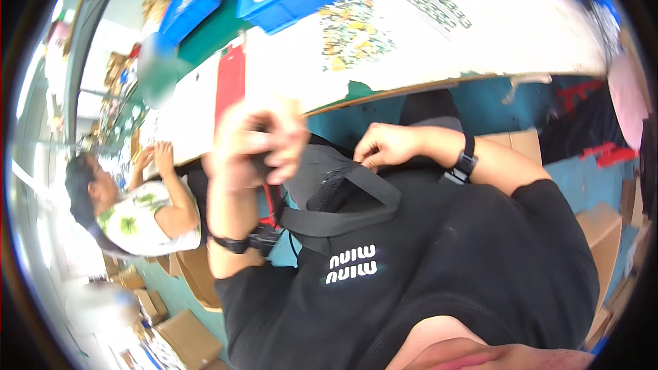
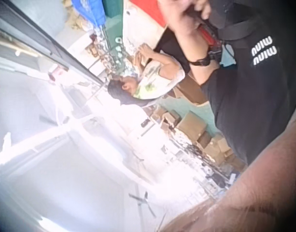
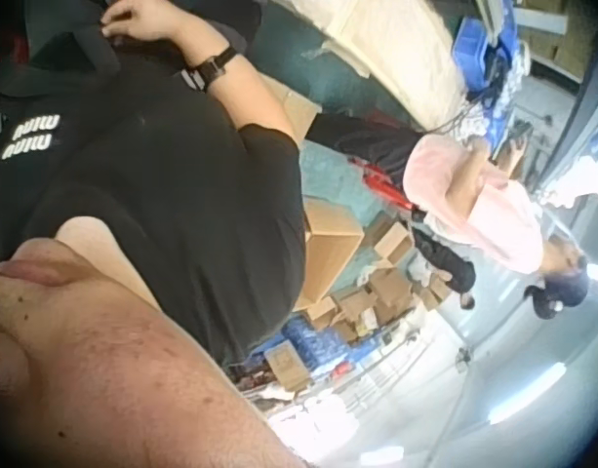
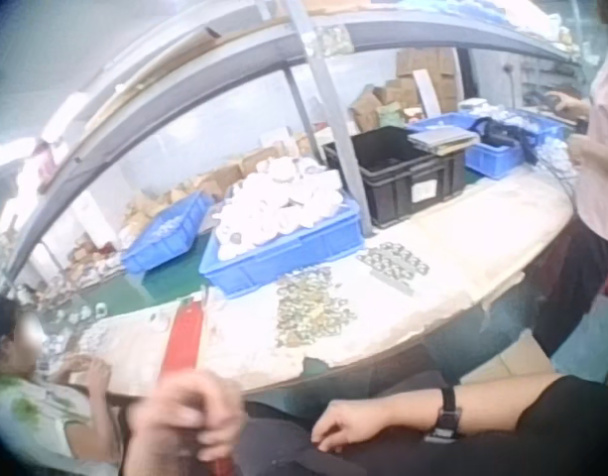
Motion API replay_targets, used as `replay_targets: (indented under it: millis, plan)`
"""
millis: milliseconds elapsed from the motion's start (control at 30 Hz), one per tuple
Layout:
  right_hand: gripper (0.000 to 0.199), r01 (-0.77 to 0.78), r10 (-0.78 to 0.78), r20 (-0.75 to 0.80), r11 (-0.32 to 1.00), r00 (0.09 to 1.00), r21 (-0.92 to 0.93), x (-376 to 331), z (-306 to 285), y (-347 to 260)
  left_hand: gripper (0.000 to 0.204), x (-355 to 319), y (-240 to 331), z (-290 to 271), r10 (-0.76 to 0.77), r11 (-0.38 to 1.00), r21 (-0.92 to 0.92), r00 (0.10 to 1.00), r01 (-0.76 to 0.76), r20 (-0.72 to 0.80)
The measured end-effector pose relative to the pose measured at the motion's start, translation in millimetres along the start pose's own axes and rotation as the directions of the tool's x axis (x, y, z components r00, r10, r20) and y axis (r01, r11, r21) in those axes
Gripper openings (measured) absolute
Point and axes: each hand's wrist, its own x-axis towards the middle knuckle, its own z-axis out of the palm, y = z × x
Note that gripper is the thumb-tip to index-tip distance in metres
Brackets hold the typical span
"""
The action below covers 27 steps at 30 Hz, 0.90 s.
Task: Assembling small LED light components by placing circuit boards into plastic housings and attaching covers.
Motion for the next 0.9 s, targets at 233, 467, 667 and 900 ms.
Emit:
replay_targets:
  millis: [233,467,667,900]
  plan:
    - [0.025,-0.479,0.486,-0.273,0.873,0.83,0.096,-41,-49,43,0.013,74,-200,14,-0.4,0.856,0.448,0.879,0.257,0.26]
    - [0.025,-0.722,0.777,-0.385,0.618,0.499,0.311,-51,-88,101,0.079,108,-270,68,-0.456,0.668,0.647,0.89,0.367,-0.033]
    - [0.014,-0.101,0.815,-0.362,0.45,0.453,0.887,-64,-84,132,0.08,118,-287,67,-0.31,0.644,0.757,0.942,0.111,0.125]
    - [0.014,0.24,0.793,-0.477,0.413,0.379,0.878,-83,-49,134,0.052,119,-288,60,-0.259,0.434,0.899,0.964,0.06,0.061]
